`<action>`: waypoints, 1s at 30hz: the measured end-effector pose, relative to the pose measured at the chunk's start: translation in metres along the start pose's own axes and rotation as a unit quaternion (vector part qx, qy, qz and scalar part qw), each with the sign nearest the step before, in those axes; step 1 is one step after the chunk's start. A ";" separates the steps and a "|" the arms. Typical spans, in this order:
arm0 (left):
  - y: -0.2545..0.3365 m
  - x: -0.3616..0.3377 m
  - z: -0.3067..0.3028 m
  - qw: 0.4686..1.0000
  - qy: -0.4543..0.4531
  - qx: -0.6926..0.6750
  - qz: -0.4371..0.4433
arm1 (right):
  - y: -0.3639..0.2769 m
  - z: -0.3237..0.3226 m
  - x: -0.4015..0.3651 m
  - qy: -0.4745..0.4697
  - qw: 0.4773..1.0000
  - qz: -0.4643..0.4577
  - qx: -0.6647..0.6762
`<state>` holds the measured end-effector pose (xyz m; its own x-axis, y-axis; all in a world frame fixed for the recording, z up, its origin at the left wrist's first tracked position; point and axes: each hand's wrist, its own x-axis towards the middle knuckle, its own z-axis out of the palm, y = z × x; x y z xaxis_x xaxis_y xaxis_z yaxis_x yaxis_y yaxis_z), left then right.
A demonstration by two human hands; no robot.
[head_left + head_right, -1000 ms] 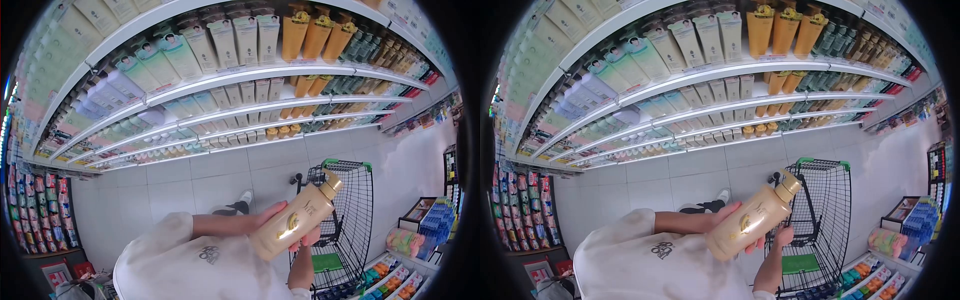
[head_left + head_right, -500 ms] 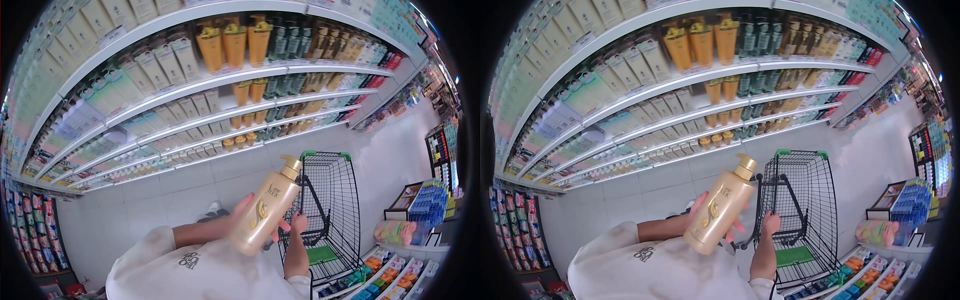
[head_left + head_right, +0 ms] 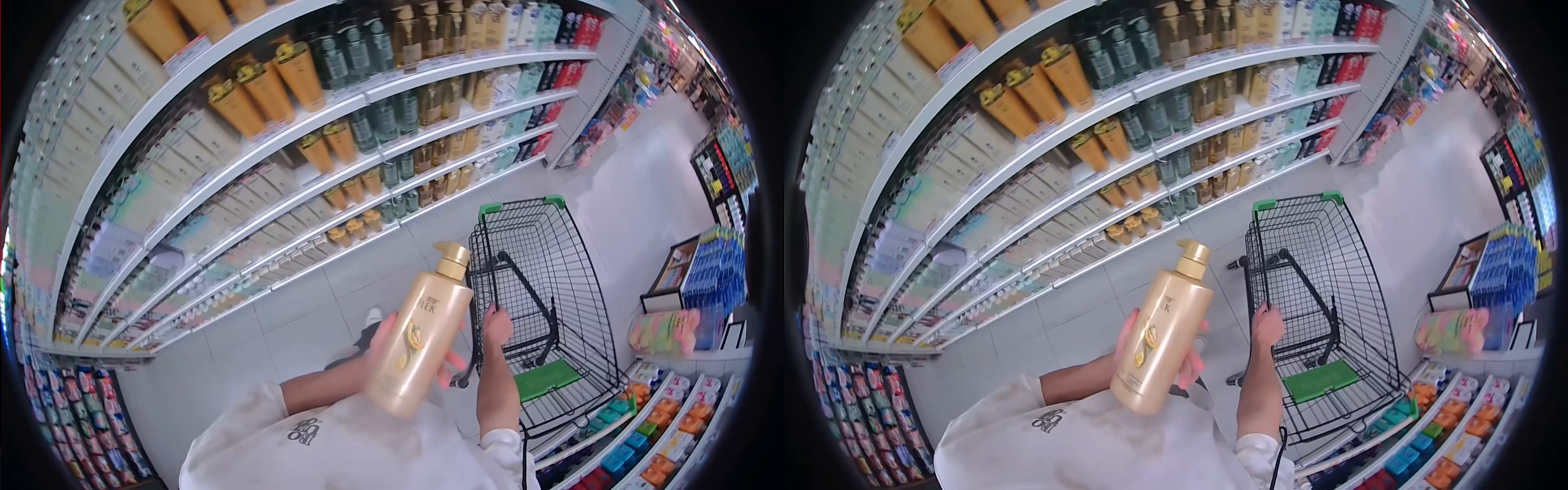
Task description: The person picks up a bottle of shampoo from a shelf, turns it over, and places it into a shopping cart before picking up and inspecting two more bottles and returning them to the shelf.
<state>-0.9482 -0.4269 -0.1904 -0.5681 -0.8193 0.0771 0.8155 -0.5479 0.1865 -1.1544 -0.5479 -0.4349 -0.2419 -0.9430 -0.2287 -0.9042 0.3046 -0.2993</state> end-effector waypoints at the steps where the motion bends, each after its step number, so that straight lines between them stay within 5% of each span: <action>1: -0.001 0.006 -0.001 1.000 0.004 0.004 0.011 | 0.003 -0.005 0.006 -0.002 1.000 -0.002 -0.004; 9: 0.006 0.073 -0.017 0.998 0.030 0.031 0.036 | 0.037 -0.022 0.073 0.006 1.000 -0.003 -0.013; 18: 0.034 0.198 -0.048 0.998 -0.048 -0.005 0.050 | 0.063 -0.042 0.169 -0.009 0.998 -0.001 -0.055; 21: 0.048 0.235 -0.045 0.993 0.086 0.044 0.070 | 0.069 -0.041 0.203 0.021 0.998 -0.007 -0.061; 30: 0.095 0.306 -0.075 0.989 0.067 0.014 0.133 | 0.084 -0.060 0.282 0.048 0.996 -0.028 -0.066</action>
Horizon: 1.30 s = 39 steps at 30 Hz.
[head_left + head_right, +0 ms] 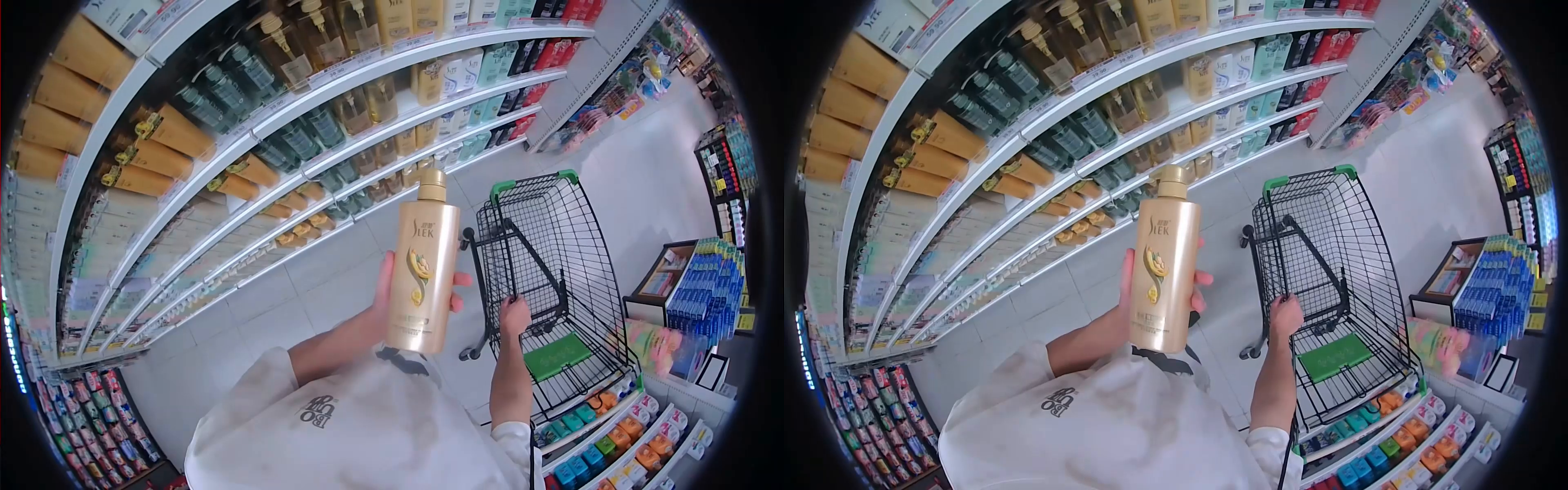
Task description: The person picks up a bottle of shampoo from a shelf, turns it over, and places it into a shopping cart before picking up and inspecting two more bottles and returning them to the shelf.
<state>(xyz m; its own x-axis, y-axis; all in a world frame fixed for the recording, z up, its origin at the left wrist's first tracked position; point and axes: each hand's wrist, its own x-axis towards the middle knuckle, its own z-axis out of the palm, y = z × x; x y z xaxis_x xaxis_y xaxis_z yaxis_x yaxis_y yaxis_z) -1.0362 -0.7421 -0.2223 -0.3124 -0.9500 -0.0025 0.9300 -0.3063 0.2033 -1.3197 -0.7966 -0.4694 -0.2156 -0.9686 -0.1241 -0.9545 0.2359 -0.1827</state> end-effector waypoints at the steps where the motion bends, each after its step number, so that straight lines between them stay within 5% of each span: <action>1: 0.002 0.006 -0.004 1.000 -0.015 0.008 -0.001 | 0.001 -0.003 0.006 0.005 1.000 -0.002 0.003; 16: 0.003 0.051 0.009 0.992 0.049 0.108 0.035 | 0.002 -0.029 0.104 -0.062 0.994 0.075 0.043; 21: -0.012 0.081 0.020 0.986 0.076 0.145 -0.014 | 0.013 -0.039 0.144 -0.160 0.980 0.084 0.081; 30: -0.065 0.164 0.027 0.983 -0.042 0.173 -0.042 | 0.064 -0.004 0.207 -0.209 0.964 0.022 0.164; 37: -0.095 0.193 0.016 0.982 0.022 0.189 -0.002 | 0.119 0.034 0.236 -0.310 0.865 0.015 0.394; 39: -0.104 0.208 0.013 0.987 -0.024 0.151 0.046 | 0.124 0.024 0.240 -0.337 0.853 0.043 0.397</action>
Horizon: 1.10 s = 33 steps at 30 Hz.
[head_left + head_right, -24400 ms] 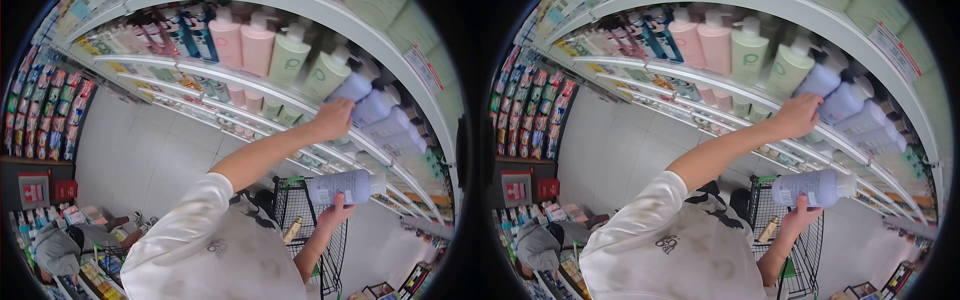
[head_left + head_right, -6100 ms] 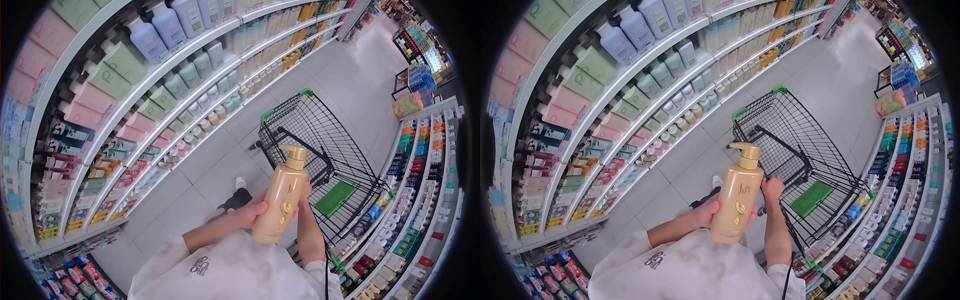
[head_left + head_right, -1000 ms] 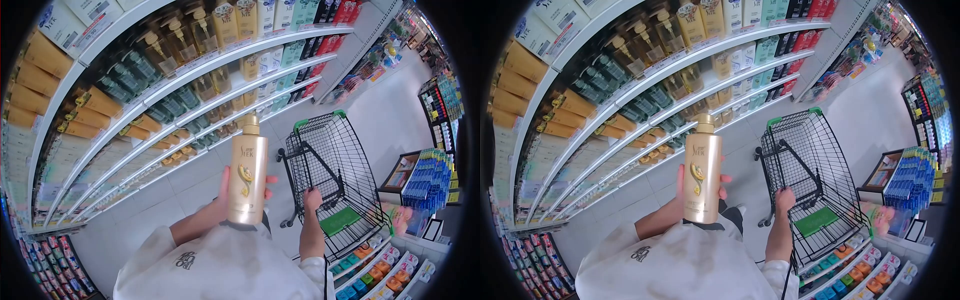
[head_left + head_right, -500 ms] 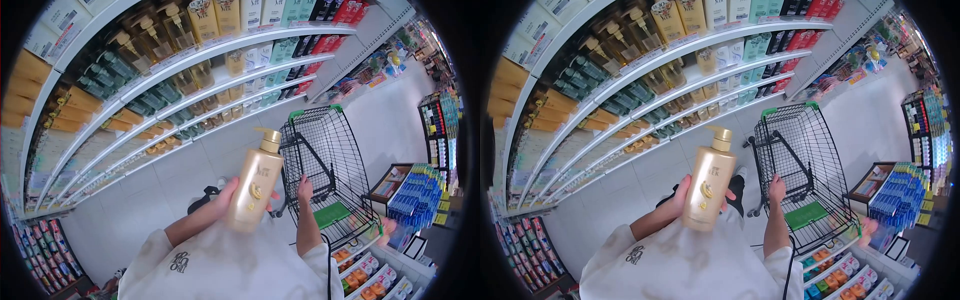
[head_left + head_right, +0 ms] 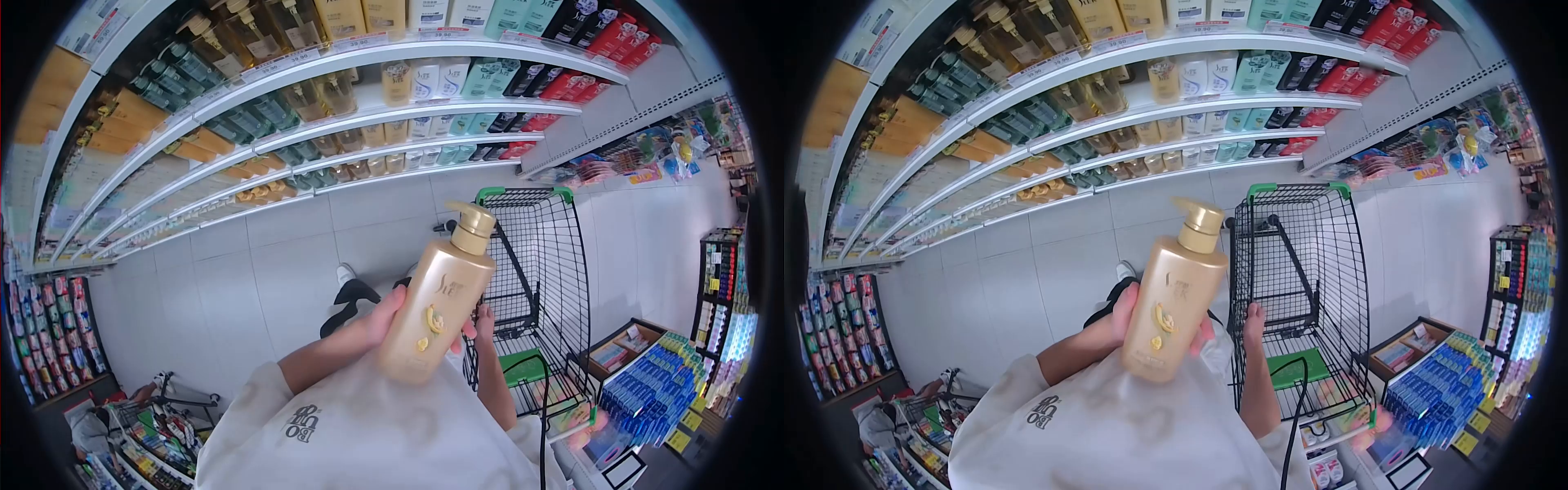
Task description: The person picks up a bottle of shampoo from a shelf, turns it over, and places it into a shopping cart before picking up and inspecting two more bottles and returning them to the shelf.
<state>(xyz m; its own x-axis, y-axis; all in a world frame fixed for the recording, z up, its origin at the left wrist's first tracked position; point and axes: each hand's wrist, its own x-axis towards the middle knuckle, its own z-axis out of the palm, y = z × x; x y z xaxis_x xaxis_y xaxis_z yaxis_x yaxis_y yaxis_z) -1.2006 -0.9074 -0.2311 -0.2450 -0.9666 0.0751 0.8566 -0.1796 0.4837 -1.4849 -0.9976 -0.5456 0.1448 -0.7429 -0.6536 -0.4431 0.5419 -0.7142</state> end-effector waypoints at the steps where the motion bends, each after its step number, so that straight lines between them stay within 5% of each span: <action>1: -0.002 0.006 0.002 1.000 0.012 -0.011 0.010 | -0.008 -0.002 -0.007 -0.011 0.999 0.033 0.019; 8: -0.011 0.032 0.008 0.987 0.152 -0.003 0.043 | 0.013 -0.026 0.018 -0.061 0.997 -0.006 -0.047; 13: -0.015 0.035 0.003 0.988 0.132 -0.033 0.078 | -0.046 -0.035 -0.011 -0.102 0.962 -0.073 -0.244; 17: -0.020 0.036 0.008 0.980 0.182 -0.018 0.073 | -0.037 -0.026 -0.012 -0.020 0.928 -0.139 -0.345; 28: -0.022 0.025 0.011 0.975 0.195 -0.043 0.100 | -0.026 -0.026 0.006 -0.039 0.904 -0.140 -0.403; 30: -0.022 0.024 0.009 0.974 0.197 -0.058 0.101 | -0.017 -0.039 0.021 -0.119 0.834 -0.245 -0.479; 33: -0.021 0.024 0.009 0.974 0.187 -0.047 0.117 | -0.083 -0.039 0.013 -0.165 0.813 -0.157 -0.536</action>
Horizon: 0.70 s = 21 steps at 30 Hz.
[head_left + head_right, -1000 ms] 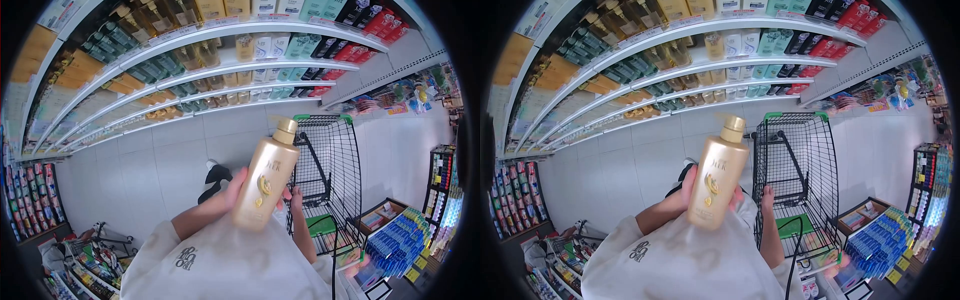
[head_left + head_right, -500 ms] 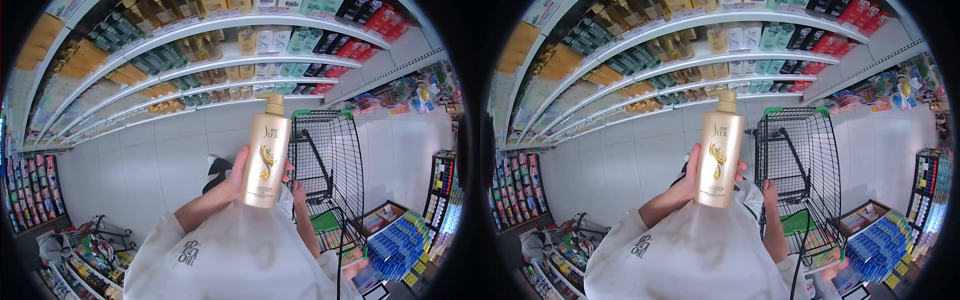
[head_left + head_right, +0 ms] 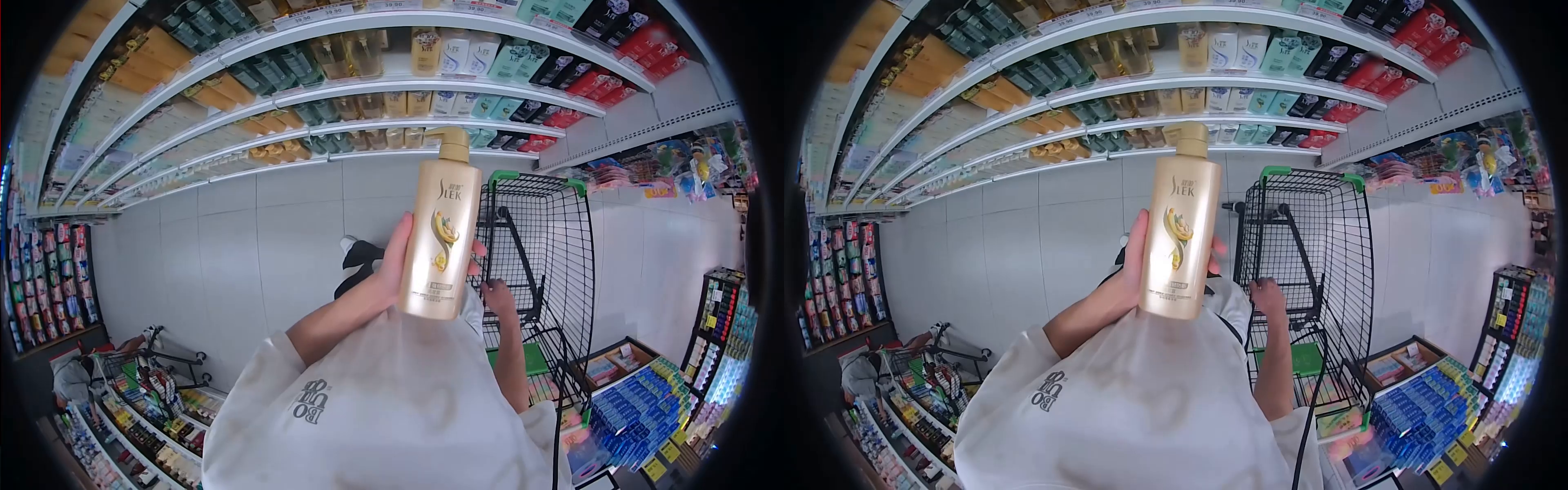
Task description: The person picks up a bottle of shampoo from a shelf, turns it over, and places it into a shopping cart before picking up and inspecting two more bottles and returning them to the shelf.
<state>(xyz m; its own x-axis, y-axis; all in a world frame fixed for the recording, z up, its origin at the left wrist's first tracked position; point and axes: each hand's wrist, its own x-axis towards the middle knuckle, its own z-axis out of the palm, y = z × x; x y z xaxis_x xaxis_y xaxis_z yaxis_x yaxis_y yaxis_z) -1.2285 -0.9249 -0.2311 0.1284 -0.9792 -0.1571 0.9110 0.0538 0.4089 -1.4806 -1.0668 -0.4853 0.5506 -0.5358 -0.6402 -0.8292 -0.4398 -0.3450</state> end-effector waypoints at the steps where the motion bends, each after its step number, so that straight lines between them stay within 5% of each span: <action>1: 0.000 0.000 0.000 1.000 -0.002 -0.007 0.004 | -0.011 -0.014 0.000 -0.001 1.000 0.001 0.000; 3: 0.000 -0.002 -0.002 1.000 -0.001 -0.016 0.008 | -0.029 -0.030 0.006 0.115 0.992 0.009 0.053; 8: 0.002 -0.005 -0.007 0.999 -0.006 -0.023 0.021 | -0.058 -0.052 0.059 0.217 0.971 -0.007 0.096; 21: 0.004 -0.027 -0.040 0.999 0.030 -0.023 0.036 | -0.076 -0.024 0.097 0.280 0.950 0.007 0.141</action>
<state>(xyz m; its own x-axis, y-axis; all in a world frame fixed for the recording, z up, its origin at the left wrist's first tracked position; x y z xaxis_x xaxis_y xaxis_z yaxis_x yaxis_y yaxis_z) -1.2124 -0.8900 -0.2612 0.2172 -0.9588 -0.1830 0.9153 0.1349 0.3794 -1.3618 -1.1027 -0.5047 0.4392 -0.8741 -0.2073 -0.7863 -0.2624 -0.5594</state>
